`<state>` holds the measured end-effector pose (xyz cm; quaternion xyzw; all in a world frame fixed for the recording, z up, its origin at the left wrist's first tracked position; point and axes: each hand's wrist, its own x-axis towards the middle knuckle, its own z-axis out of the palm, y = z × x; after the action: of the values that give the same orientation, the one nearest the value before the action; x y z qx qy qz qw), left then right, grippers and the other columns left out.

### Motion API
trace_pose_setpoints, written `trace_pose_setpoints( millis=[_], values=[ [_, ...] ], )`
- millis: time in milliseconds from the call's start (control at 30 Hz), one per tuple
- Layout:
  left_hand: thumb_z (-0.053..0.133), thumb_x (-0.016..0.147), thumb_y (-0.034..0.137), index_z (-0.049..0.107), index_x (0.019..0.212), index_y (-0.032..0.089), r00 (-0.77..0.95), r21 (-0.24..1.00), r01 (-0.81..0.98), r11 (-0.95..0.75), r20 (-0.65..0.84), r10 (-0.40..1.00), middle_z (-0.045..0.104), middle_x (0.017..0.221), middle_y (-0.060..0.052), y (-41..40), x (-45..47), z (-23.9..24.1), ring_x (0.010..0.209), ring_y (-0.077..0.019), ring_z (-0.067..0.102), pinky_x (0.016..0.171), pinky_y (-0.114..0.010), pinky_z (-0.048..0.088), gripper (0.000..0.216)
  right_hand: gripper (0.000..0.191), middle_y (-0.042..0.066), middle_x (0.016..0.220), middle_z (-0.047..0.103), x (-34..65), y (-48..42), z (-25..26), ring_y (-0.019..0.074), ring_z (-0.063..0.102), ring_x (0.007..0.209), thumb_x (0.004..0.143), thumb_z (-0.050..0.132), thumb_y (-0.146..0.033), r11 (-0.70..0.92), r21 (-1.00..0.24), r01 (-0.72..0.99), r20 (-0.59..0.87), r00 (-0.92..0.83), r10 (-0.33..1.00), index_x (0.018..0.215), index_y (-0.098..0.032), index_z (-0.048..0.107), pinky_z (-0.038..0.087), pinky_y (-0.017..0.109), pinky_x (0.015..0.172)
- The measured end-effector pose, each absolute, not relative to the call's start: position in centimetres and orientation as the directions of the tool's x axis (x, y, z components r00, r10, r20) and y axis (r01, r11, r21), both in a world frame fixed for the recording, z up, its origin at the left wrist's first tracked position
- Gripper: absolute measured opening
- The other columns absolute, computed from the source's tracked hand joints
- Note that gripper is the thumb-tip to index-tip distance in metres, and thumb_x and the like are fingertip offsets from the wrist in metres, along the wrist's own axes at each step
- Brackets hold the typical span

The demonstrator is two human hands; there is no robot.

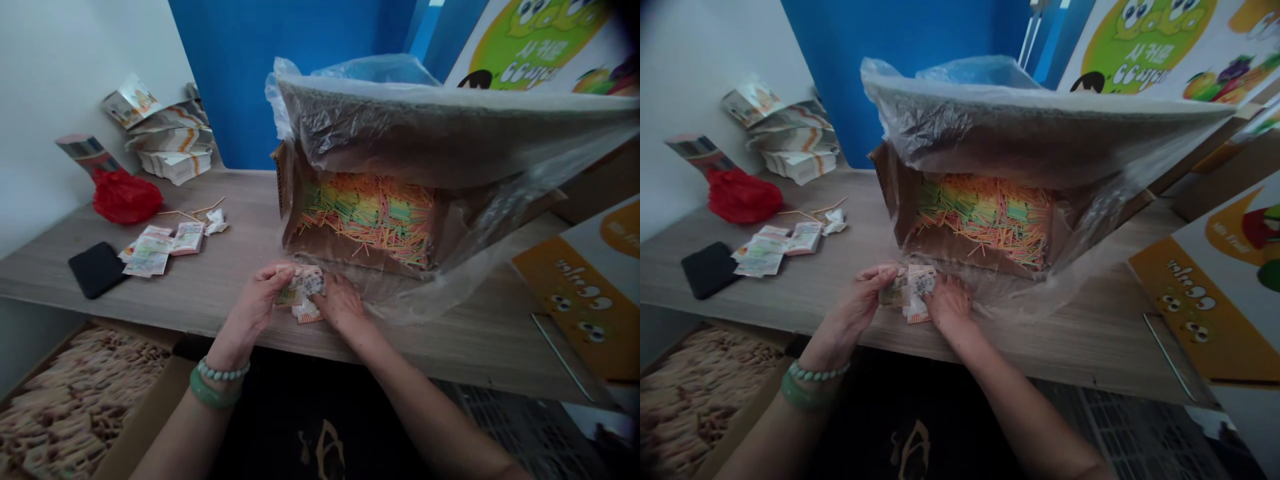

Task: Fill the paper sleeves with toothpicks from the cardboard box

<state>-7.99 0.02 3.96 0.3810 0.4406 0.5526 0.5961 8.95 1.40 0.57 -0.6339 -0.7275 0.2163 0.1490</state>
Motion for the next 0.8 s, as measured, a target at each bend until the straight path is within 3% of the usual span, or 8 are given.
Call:
trace_pose_setpoints(
  millis=[100, 200, 267, 367, 500, 600, 700, 800],
  values=[
    [0.087, 0.061, 0.033, 0.077, 0.071, 0.017, -0.103, 0.947, -0.316, 0.051, -0.087, 0.991, 0.071, 0.077, -0.002, -0.2, -9.0, 4.1, 0.073, -0.0128, 0.061, 0.068, -0.024, 0.047, 0.021, 0.019, 0.009, 0.096, 0.069, 9.2, 2.0, 0.5, 0.0257, 0.063, 0.090, 0.081, 0.060, -0.023, 0.016, -0.514, 0.858, -0.137, -0.101, 0.985, 0.100, -0.023, 0.063, 0.041, 0.036, 0.076],
    [0.087, 0.060, 0.037, 0.079, 0.081, 0.017, -0.054, 0.920, -0.363, 0.147, -0.178, 0.982, 0.073, 0.078, -0.003, -0.4, -9.6, 4.0, 0.069, -0.0134, 0.061, 0.063, -0.024, 0.047, 0.029, 0.015, 0.004, 0.085, 0.069, 9.7, 2.3, 0.6, 0.0217, 0.063, 0.080, 0.082, 0.055, -0.019, -0.009, -0.568, 0.823, -0.120, -0.072, 0.990, 0.093, -0.024, 0.064, 0.038, 0.031, 0.069],
    [0.088, 0.058, 0.039, 0.078, 0.076, 0.016, -0.051, 0.902, -0.389, 0.186, -0.223, 0.973, 0.070, 0.071, -0.002, -0.5, -9.9, 3.7, 0.063, -0.0125, 0.058, 0.059, -0.024, 0.046, 0.030, 0.015, 0.004, 0.079, 0.068, 10.0, 2.1, 0.5, 0.0210, 0.061, 0.076, 0.086, 0.051, -0.020, -0.001, -0.580, 0.815, -0.103, -0.073, 0.992, 0.086, -0.024, 0.066, 0.037, 0.031, 0.067],
    [0.089, 0.057, 0.040, 0.075, 0.069, 0.016, -0.139, 0.913, -0.373, 0.167, -0.233, 0.962, 0.068, 0.068, -0.002, -0.7, -10.2, 3.0, 0.064, -0.0124, 0.058, 0.060, -0.024, 0.046, 0.030, 0.026, 0.005, 0.073, 0.066, 10.4, 1.8, 0.5, 0.0212, 0.060, 0.073, 0.091, 0.046, -0.026, 0.022, -0.581, 0.814, -0.098, -0.097, 0.990, 0.074, -0.025, 0.066, 0.038, 0.032, 0.067],
    [0.085, 0.061, 0.043, 0.075, 0.073, 0.015, -0.180, 0.949, -0.282, 0.140, -0.196, 0.964, 0.071, 0.081, -0.006, -0.5, -11.0, 2.2, 0.076, -0.0162, 0.060, 0.067, -0.026, 0.047, 0.031, 0.027, 0.006, 0.087, 0.069, 11.2, 1.4, 0.4, 0.0224, 0.062, 0.086, 0.090, 0.045, -0.026, 0.127, -0.690, 0.712, 0.033, -0.144, 0.989, 0.078, -0.025, 0.069, 0.042, 0.034, 0.078],
    [0.077, 0.068, 0.043, 0.074, 0.073, 0.018, -0.231, 0.995, -0.044, 0.092, -0.100, 0.968, 0.067, 0.076, -0.005, 0.3, -12.2, 1.3, 0.074, -0.0179, 0.057, 0.066, -0.028, 0.044, 0.026, 0.024, 0.004, 0.081, 0.067, 11.9, 1.6, 0.1, 0.0212, 0.060, 0.083, 0.086, 0.047, -0.029, 0.133, -0.809, 0.572, 0.067, -0.135, 0.989, 0.074, -0.024, 0.068, 0.043, 0.033, 0.076],
    [0.070, 0.073, 0.037, 0.068, 0.061, 0.021, -0.345, 0.932, 0.363, -0.009, 0.144, 0.928, 0.059, 0.066, -0.004, 1.6, -13.6, -0.1, 0.070, -0.0189, 0.052, 0.066, -0.030, 0.040, 0.021, 0.023, 0.001, 0.067, 0.062, 12.2, 2.2, -0.3, 0.0179, 0.055, 0.068, 0.081, 0.052, -0.037, -0.012, -0.931, 0.366, -0.068, -0.140, 0.988, 0.069, -0.022, 0.064, 0.043, 0.030, 0.065],
    [0.067, 0.074, 0.036, 0.071, 0.071, 0.021, -0.415, 0.908, 0.417, 0.041, 0.150, 0.897, 0.061, 0.069, -0.004, 2.5, -14.2, -0.9, 0.070, -0.0191, 0.053, 0.066, -0.030, 0.039, 0.016, 0.023, 0.002, 0.072, 0.067, 11.9, 2.9, -0.3, 0.0170, 0.057, 0.067, 0.076, 0.057, -0.039, -0.142, -0.979, 0.147, -0.168, -0.182, 0.969, 0.075, -0.019, 0.067, 0.045, 0.029, 0.063]
  ],
)
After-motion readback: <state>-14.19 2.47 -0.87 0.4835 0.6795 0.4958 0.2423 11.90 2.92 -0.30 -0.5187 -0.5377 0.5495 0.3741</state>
